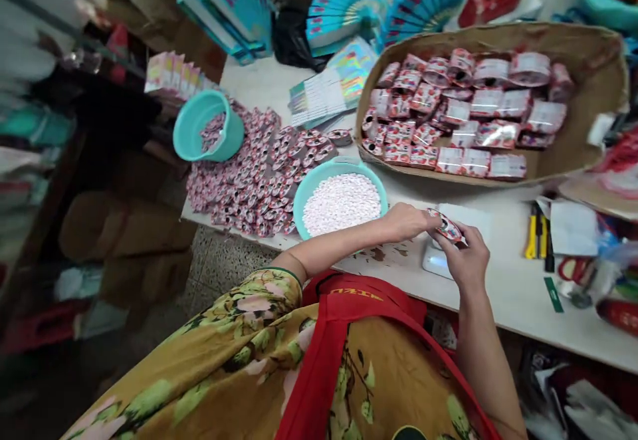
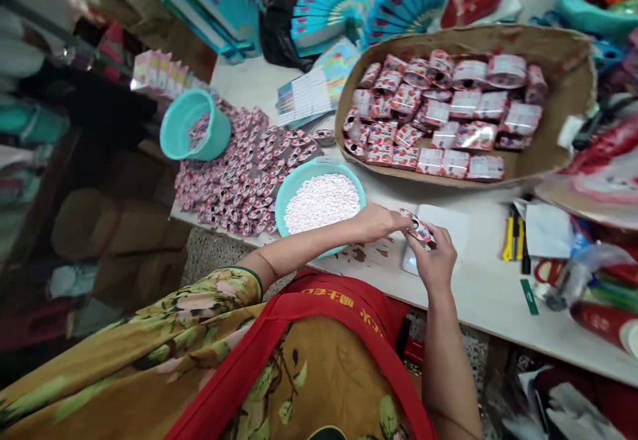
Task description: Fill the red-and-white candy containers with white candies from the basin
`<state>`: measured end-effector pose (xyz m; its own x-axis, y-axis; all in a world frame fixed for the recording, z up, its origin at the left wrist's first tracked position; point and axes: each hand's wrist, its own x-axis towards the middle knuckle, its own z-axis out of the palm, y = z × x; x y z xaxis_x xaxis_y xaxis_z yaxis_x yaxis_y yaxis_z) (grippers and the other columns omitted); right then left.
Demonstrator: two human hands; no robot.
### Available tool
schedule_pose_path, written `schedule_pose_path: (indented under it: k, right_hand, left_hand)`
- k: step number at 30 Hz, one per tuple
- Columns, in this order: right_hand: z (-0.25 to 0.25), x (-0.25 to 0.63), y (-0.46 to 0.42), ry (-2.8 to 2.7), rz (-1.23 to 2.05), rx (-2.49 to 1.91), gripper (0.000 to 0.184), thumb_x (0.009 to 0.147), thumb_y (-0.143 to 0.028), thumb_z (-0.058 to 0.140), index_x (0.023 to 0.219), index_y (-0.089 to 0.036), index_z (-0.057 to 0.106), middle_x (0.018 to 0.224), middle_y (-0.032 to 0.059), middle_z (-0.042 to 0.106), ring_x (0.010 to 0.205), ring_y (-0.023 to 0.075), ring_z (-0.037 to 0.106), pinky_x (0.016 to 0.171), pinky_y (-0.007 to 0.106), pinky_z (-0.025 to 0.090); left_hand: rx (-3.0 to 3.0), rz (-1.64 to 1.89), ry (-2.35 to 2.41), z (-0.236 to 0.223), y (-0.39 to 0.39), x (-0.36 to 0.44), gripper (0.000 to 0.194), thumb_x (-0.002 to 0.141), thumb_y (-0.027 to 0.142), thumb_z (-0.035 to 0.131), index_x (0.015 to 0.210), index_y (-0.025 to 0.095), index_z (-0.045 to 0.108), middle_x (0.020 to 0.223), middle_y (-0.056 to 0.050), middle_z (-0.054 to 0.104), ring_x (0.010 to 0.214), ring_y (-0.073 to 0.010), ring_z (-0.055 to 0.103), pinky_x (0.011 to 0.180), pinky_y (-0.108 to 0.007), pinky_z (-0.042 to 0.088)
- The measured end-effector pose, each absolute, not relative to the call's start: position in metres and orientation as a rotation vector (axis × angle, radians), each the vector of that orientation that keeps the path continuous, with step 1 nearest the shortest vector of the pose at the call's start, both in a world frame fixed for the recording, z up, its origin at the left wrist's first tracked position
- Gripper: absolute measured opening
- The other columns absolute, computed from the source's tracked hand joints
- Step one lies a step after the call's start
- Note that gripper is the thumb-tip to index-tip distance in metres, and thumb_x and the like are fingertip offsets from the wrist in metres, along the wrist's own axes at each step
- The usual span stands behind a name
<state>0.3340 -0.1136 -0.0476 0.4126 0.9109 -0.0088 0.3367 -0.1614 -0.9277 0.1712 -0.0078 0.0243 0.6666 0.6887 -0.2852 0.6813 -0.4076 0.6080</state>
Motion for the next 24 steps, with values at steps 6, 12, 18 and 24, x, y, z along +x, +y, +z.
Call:
schedule_pose_path:
  k: [6,12,18,24]
  right_hand:
    - [-0.053,0.258,-0.054,-1.019,1.140,-1.561,0.058,0.073,-0.059,0.075,0.121,-0.028,0.062,0.123,0.0070,0.063,0.107,0.0227,0.063,0.084,0.037,0.058]
    - [-0.099,0.205,-0.021,-0.941,1.354,-1.734,0.053,0.072,-0.073,0.064,0.087,-0.023,0.054,0.074,-0.0021,0.057,0.064,0.0143,0.052,0.051,0.025,0.044]
    - [-0.105,0.211,-0.054,-0.858,1.295,-1.758,0.056,0.069,-0.075,0.066,0.075,-0.025,0.041,0.060,-0.0084,0.039,0.052,0.0103,0.035,0.045,0.023,0.031]
    - [-0.101,0.238,-0.067,-0.868,1.301,-1.863,0.057,0.067,-0.078,0.065,0.083,-0.026,0.050,0.064,-0.0040,0.050,0.056,0.0151,0.045,0.047,0.029,0.040]
  left_hand:
    - [2.233,-0.031,1.401,0.046,-0.002,0.063,0.026,0.097,0.021,0.049,0.110,0.027,0.071,0.103,-0.013,0.072,0.082,-0.0296,0.067,0.070,-0.037,0.042]
    - [1.818,-0.032,2.198,0.052,0.002,-0.086,0.039,0.103,0.037,0.039,0.127,0.019,0.064,0.098,-0.019,0.072,0.089,-0.0341,0.068,0.073,-0.036,0.040]
    - [1.689,-0.211,2.343,0.018,0.014,-0.148,0.042,0.102,0.041,0.038,0.124,0.018,0.066,0.104,-0.023,0.073,0.099,-0.0348,0.070,0.079,-0.037,0.044]
    - [1.801,-0.347,2.070,-0.030,0.048,-0.127,0.043,0.103,0.033,0.038,0.129,0.014,0.065,0.114,-0.024,0.072,0.109,-0.0336,0.069,0.086,-0.038,0.048]
